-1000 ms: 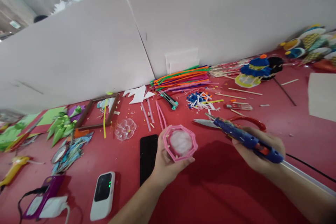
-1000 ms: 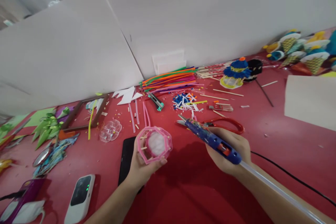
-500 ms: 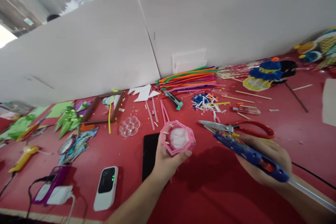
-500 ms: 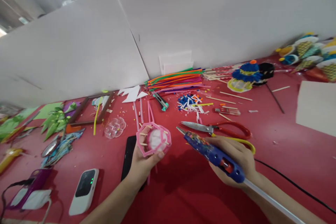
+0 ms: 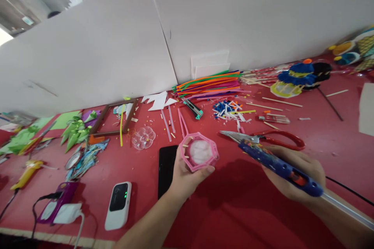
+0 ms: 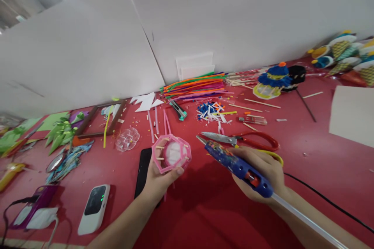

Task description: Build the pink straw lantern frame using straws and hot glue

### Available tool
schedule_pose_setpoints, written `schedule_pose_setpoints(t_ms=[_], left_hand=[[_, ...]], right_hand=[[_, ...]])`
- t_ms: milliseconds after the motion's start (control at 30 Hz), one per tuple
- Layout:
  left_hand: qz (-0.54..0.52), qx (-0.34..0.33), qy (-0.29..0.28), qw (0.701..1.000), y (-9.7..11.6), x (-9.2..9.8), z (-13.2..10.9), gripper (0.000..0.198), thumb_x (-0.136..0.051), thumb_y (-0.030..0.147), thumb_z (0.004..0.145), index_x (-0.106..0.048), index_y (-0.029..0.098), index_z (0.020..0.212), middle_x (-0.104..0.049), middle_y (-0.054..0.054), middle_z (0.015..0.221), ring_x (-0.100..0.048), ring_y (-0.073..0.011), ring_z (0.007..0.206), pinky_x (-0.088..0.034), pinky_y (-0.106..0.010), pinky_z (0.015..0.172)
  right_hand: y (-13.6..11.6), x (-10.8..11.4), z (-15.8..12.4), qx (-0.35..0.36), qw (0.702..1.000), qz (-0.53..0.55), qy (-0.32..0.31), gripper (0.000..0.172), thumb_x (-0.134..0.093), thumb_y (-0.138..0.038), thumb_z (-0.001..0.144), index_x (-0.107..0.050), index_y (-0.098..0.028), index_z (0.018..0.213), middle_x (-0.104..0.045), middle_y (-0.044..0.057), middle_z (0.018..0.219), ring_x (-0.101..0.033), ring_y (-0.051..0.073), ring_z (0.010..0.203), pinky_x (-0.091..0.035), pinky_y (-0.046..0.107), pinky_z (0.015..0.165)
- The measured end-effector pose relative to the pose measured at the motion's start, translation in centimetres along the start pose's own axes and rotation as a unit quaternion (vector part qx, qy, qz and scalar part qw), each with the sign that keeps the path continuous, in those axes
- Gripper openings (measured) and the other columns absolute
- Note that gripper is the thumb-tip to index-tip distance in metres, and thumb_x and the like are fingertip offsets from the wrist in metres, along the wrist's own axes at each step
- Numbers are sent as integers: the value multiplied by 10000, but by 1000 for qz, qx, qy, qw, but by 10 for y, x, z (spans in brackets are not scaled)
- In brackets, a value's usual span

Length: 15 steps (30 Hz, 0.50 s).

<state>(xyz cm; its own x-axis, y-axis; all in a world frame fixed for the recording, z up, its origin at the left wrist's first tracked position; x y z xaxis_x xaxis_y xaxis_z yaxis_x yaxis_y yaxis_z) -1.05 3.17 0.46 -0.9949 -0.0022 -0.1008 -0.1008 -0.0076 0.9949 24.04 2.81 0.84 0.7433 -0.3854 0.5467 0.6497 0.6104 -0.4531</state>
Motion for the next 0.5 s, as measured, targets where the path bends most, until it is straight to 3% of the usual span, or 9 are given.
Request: schedule_pose_setpoints(t_ms=[100, 267, 500], left_hand=[[15, 9, 20, 1000, -5, 2, 0, 798, -906, 333, 607, -545, 220, 1310, -663, -132, 1292, -654, -318, 1190, -539, -468, 1024], [40, -23, 62, 997, -9, 5, -1, 855, -928, 295, 565, -526, 227, 1317, -614, -140, 1354, -644, -320, 1208, -568, -463, 984], [33, -105, -12, 994, -6, -1, -4, 749, -904, 266, 624, -576, 266, 1297, -611, -120, 1343, -650, -302, 1190, -574, -446, 977]], right_hand=[[-2, 3, -1, 9, 1000, -3, -1, 278, -629, -180, 758, -622, -283, 1016, -749, 1, 780, -734, 230, 610, -591, 302, 596], [-16, 7, 0, 94, 993, 41, -51, 247, -575, -247, 849, -634, -216, 1087, -715, 31, 759, -717, 220, 633, -570, 310, 559], [-28, 9, -1, 103, 991, 58, -56, 260, -499, -274, 931, -637, -175, 1128, -679, 39, 723, -697, 208, 658, -557, 311, 566]])
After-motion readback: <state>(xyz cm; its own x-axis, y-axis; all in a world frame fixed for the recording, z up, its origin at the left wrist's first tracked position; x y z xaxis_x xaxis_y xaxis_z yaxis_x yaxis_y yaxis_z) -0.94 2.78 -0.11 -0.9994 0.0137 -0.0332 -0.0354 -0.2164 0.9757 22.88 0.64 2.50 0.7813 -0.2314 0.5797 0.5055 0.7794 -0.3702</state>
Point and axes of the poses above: each hand's wrist, its own z-axis towards the middle knuckle, its own x-axis out of the back of the hand, y = z × x, the point moved 3 cm from there along z, towards the middle knuckle
